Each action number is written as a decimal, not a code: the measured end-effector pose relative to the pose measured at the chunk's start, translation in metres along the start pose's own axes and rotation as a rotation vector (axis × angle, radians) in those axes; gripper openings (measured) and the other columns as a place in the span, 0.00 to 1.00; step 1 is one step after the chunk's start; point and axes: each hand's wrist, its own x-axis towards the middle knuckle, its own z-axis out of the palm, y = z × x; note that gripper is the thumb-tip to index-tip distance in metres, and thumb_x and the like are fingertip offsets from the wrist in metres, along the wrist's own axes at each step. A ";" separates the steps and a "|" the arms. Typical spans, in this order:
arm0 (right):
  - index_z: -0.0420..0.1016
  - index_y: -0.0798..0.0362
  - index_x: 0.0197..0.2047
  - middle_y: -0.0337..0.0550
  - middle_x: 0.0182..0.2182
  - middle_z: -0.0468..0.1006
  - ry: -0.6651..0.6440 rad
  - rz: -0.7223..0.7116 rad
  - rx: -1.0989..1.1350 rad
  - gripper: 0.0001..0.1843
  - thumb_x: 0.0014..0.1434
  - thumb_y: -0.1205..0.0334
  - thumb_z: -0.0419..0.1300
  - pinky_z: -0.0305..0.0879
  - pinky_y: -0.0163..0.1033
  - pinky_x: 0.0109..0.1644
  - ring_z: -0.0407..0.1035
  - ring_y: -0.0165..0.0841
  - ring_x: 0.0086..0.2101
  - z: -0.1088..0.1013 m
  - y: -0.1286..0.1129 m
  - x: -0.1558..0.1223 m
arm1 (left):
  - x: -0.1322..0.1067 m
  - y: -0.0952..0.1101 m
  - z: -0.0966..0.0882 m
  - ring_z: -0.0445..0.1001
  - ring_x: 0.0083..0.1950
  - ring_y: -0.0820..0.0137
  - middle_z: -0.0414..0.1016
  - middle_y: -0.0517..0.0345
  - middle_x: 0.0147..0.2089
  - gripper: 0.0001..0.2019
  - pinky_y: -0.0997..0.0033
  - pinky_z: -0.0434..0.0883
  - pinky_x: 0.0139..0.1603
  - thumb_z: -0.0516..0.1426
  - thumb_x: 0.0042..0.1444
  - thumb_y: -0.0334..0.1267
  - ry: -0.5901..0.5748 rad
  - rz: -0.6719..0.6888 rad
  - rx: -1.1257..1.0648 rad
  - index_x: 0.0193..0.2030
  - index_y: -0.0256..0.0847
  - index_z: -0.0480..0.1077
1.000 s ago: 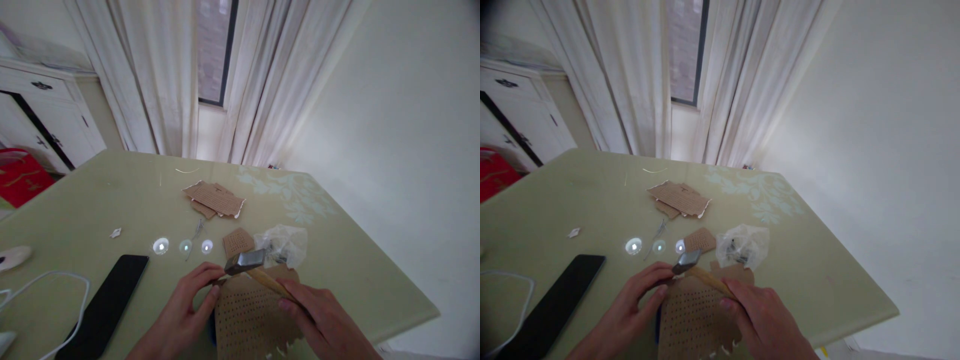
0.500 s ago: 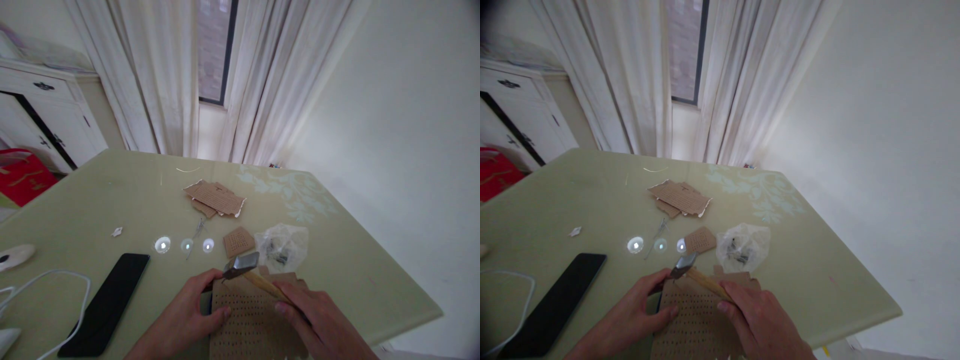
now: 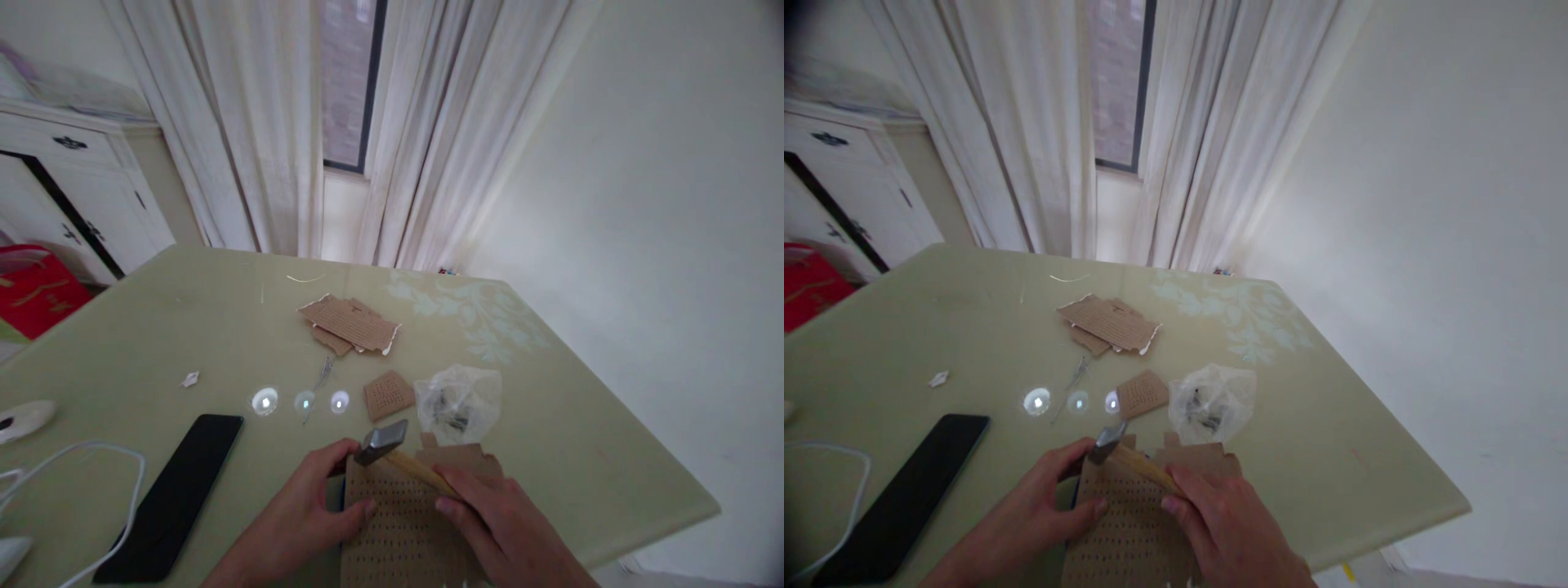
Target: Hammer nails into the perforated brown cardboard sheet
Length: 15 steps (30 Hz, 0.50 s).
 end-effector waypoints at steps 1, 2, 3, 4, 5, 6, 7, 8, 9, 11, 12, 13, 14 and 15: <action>0.81 0.46 0.55 0.45 0.49 0.90 -0.005 0.002 -0.008 0.15 0.77 0.56 0.54 0.80 0.42 0.45 0.86 0.43 0.43 0.001 0.000 0.000 | 0.000 -0.001 0.000 0.77 0.67 0.49 0.80 0.49 0.66 0.28 0.49 0.71 0.72 0.70 0.57 0.40 0.003 -0.001 -0.004 0.66 0.48 0.76; 0.81 0.46 0.55 0.45 0.48 0.90 -0.010 -0.001 -0.016 0.15 0.77 0.56 0.54 0.80 0.43 0.45 0.86 0.44 0.42 0.001 0.000 0.000 | 0.000 -0.002 0.000 0.77 0.67 0.49 0.80 0.49 0.66 0.29 0.48 0.70 0.72 0.70 0.57 0.41 0.008 -0.004 -0.008 0.66 0.48 0.76; 0.81 0.47 0.55 0.46 0.48 0.90 -0.008 -0.002 -0.019 0.15 0.77 0.56 0.54 0.80 0.44 0.45 0.86 0.44 0.42 0.002 0.001 -0.001 | 0.000 -0.003 0.000 0.76 0.68 0.48 0.80 0.49 0.66 0.29 0.48 0.70 0.73 0.71 0.57 0.41 0.012 -0.007 -0.012 0.66 0.49 0.76; 0.82 0.46 0.55 0.45 0.47 0.90 0.004 0.004 -0.010 0.15 0.77 0.55 0.54 0.80 0.44 0.46 0.86 0.44 0.41 0.002 0.001 -0.002 | 0.000 -0.003 0.000 0.76 0.68 0.48 0.79 0.49 0.66 0.29 0.47 0.70 0.73 0.71 0.56 0.42 0.017 -0.010 -0.013 0.66 0.49 0.76; 0.82 0.46 0.54 0.45 0.46 0.90 0.020 0.015 0.014 0.16 0.77 0.54 0.54 0.80 0.43 0.46 0.86 0.43 0.41 0.001 0.003 -0.003 | -0.001 -0.004 0.000 0.76 0.68 0.48 0.79 0.49 0.66 0.30 0.47 0.70 0.72 0.71 0.56 0.42 0.020 -0.014 -0.013 0.66 0.49 0.76; 0.82 0.45 0.53 0.44 0.45 0.90 0.042 0.027 0.048 0.16 0.77 0.53 0.53 0.79 0.41 0.45 0.85 0.42 0.41 0.001 0.004 -0.005 | -0.002 -0.003 -0.001 0.76 0.68 0.48 0.80 0.49 0.66 0.30 0.47 0.71 0.72 0.71 0.56 0.42 0.018 -0.022 -0.011 0.66 0.49 0.76; 0.82 0.44 0.53 0.43 0.44 0.90 0.065 0.043 0.081 0.17 0.77 0.51 0.53 0.79 0.40 0.45 0.85 0.41 0.40 0.000 0.006 -0.008 | -0.002 -0.001 -0.002 0.76 0.67 0.48 0.80 0.49 0.66 0.30 0.47 0.71 0.72 0.71 0.56 0.43 0.012 -0.030 -0.012 0.66 0.49 0.76; 0.83 0.44 0.53 0.43 0.44 0.90 0.090 0.065 0.105 0.18 0.77 0.49 0.53 0.79 0.39 0.45 0.85 0.41 0.40 0.000 0.009 -0.011 | -0.002 0.001 -0.003 0.76 0.67 0.47 0.80 0.48 0.66 0.31 0.47 0.71 0.71 0.72 0.55 0.43 0.003 -0.037 -0.020 0.66 0.49 0.76; 0.83 0.43 0.53 0.43 0.43 0.90 0.104 0.084 0.125 0.18 0.77 0.47 0.53 0.79 0.38 0.44 0.85 0.41 0.40 -0.001 0.011 -0.015 | -0.002 0.003 -0.006 0.76 0.67 0.47 0.80 0.48 0.66 0.32 0.47 0.72 0.71 0.73 0.53 0.44 -0.011 -0.036 -0.036 0.66 0.49 0.76; 0.84 0.42 0.53 0.43 0.42 0.90 0.086 0.097 0.165 0.19 0.77 0.44 0.54 0.78 0.36 0.43 0.85 0.40 0.39 -0.001 0.016 -0.023 | 0.002 0.007 -0.013 0.77 0.67 0.48 0.80 0.48 0.66 0.31 0.49 0.74 0.68 0.72 0.54 0.47 -0.040 -0.007 -0.083 0.65 0.49 0.76; 0.84 0.42 0.52 0.42 0.39 0.90 0.060 0.093 0.190 0.20 0.77 0.44 0.53 0.77 0.35 0.42 0.85 0.40 0.38 0.000 0.018 -0.027 | 0.006 0.007 -0.018 0.78 0.66 0.50 0.81 0.48 0.64 0.27 0.51 0.76 0.66 0.69 0.58 0.50 -0.034 0.017 -0.092 0.63 0.49 0.77; 0.84 0.43 0.51 0.42 0.37 0.90 0.030 0.080 0.221 0.21 0.77 0.43 0.52 0.77 0.34 0.40 0.84 0.39 0.36 0.001 0.020 -0.030 | 0.011 0.007 -0.024 0.80 0.63 0.52 0.83 0.48 0.61 0.22 0.54 0.78 0.62 0.65 0.62 0.52 0.006 0.039 -0.070 0.60 0.47 0.79; 0.84 0.43 0.49 0.41 0.35 0.89 0.003 0.055 0.253 0.22 0.77 0.44 0.51 0.76 0.33 0.38 0.84 0.38 0.34 0.003 0.021 -0.032 | 0.016 0.004 -0.029 0.83 0.58 0.54 0.85 0.48 0.57 0.20 0.57 0.80 0.57 0.59 0.67 0.54 0.085 0.045 0.011 0.56 0.46 0.80; 0.83 0.44 0.48 0.41 0.34 0.89 -0.014 0.038 0.277 0.22 0.78 0.44 0.50 0.75 0.32 0.36 0.84 0.37 0.33 0.005 0.023 -0.034 | 0.022 0.000 -0.035 0.84 0.52 0.57 0.86 0.48 0.51 0.20 0.59 0.81 0.52 0.54 0.70 0.54 0.193 0.034 0.142 0.51 0.44 0.80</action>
